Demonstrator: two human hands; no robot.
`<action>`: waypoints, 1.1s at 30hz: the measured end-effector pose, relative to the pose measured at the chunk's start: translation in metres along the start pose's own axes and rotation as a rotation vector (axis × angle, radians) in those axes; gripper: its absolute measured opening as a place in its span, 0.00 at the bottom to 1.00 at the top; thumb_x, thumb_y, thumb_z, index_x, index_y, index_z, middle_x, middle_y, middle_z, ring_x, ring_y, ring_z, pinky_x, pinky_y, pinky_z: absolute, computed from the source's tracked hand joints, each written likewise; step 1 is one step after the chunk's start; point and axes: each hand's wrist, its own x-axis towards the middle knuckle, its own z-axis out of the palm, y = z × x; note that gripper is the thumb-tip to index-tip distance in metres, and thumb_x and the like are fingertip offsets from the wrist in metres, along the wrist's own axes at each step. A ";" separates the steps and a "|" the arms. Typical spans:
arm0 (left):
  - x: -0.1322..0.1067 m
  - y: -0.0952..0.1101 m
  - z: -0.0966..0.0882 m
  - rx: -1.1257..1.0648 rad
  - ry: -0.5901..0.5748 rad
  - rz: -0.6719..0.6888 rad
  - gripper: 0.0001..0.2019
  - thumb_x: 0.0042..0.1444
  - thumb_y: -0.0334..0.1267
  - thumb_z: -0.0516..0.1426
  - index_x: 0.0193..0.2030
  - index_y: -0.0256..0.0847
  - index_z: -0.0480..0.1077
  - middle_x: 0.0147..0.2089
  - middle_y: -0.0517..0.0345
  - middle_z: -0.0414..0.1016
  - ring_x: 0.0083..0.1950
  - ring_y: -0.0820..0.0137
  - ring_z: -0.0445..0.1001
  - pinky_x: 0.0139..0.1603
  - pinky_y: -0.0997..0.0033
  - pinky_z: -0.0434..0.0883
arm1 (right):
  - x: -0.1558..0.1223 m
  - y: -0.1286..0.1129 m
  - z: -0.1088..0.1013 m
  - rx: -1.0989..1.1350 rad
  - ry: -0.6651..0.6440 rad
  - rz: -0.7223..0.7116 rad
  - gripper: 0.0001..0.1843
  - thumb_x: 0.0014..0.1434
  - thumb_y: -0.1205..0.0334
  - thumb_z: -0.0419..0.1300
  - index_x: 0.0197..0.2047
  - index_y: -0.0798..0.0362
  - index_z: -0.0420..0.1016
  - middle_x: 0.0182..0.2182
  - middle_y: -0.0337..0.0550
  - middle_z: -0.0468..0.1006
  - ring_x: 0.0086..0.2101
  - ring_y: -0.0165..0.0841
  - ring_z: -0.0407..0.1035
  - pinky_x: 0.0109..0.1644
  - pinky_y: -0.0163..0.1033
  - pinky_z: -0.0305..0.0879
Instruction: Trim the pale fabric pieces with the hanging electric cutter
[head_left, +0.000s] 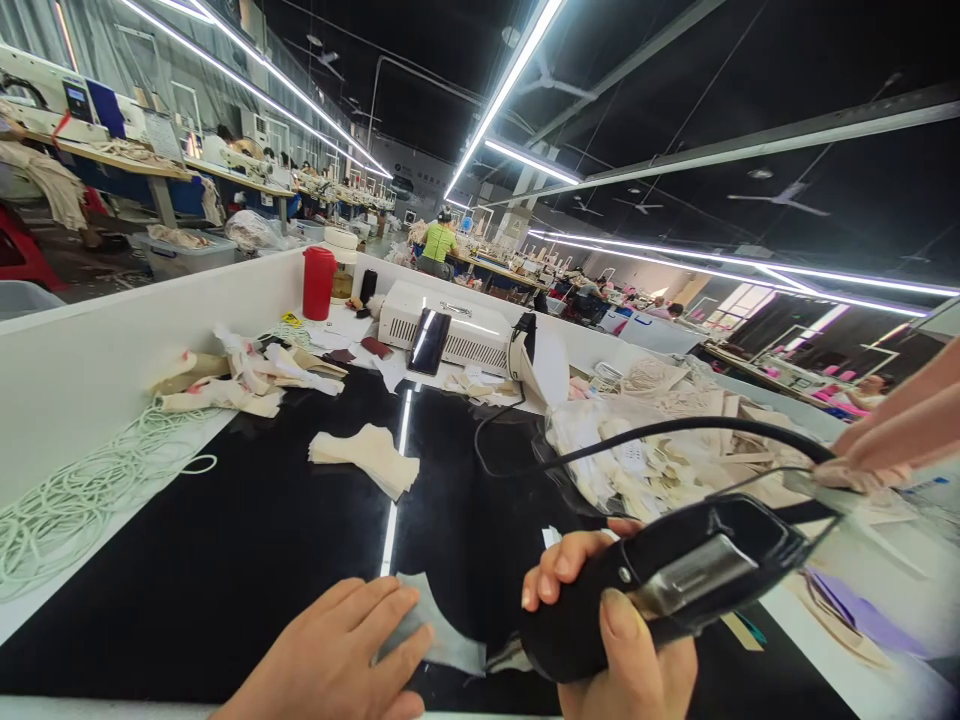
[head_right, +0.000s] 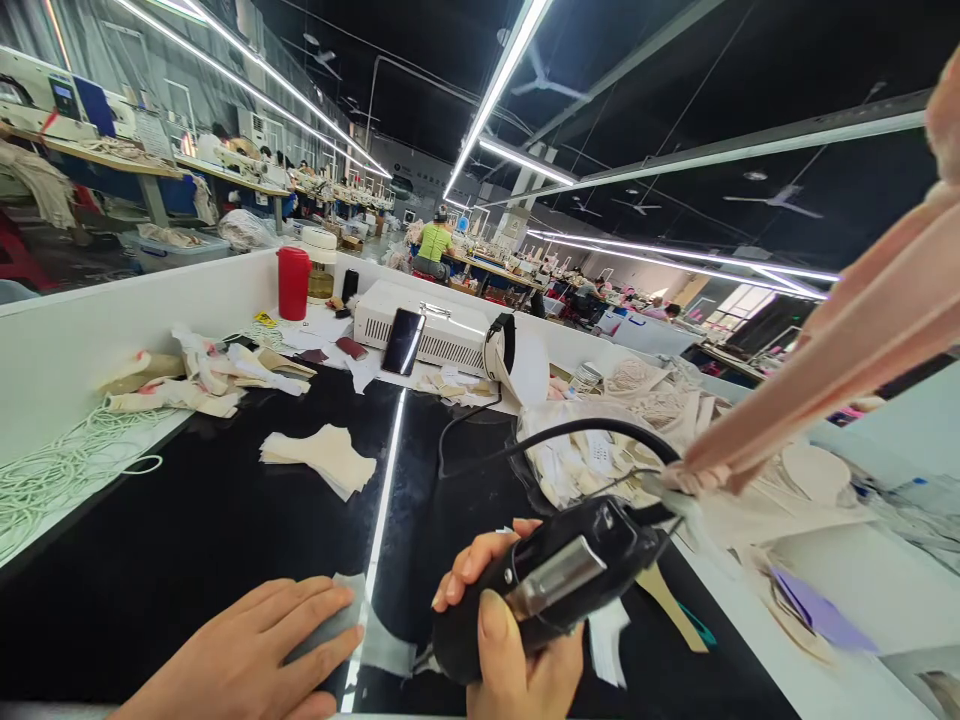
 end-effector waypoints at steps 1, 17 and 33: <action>0.001 -0.001 0.000 -0.006 0.000 0.000 0.14 0.73 0.46 0.50 0.51 0.45 0.75 0.52 0.59 0.82 0.50 0.66 0.81 0.47 0.68 0.74 | 0.000 -0.001 -0.001 -0.008 0.002 0.004 0.20 0.59 0.48 0.68 0.50 0.42 0.68 0.29 0.32 0.73 0.26 0.29 0.67 0.29 0.38 0.70; -0.020 -0.018 -0.048 -0.304 -0.218 -0.430 0.20 0.54 0.30 0.68 0.53 0.44 0.74 0.52 0.56 0.77 0.51 0.61 0.79 0.52 0.62 0.79 | -0.009 0.002 0.042 0.053 -0.120 0.017 0.16 0.62 0.54 0.66 0.50 0.43 0.69 0.33 0.34 0.74 0.28 0.31 0.70 0.34 0.41 0.72; -0.040 -0.021 -0.038 -0.581 -0.034 -0.667 0.12 0.66 0.29 0.50 0.50 0.48 0.70 0.47 0.61 0.77 0.48 0.70 0.76 0.50 0.71 0.75 | -0.019 0.043 0.090 0.160 -0.216 -0.019 0.14 0.65 0.58 0.64 0.52 0.43 0.68 0.33 0.34 0.74 0.29 0.30 0.71 0.34 0.41 0.71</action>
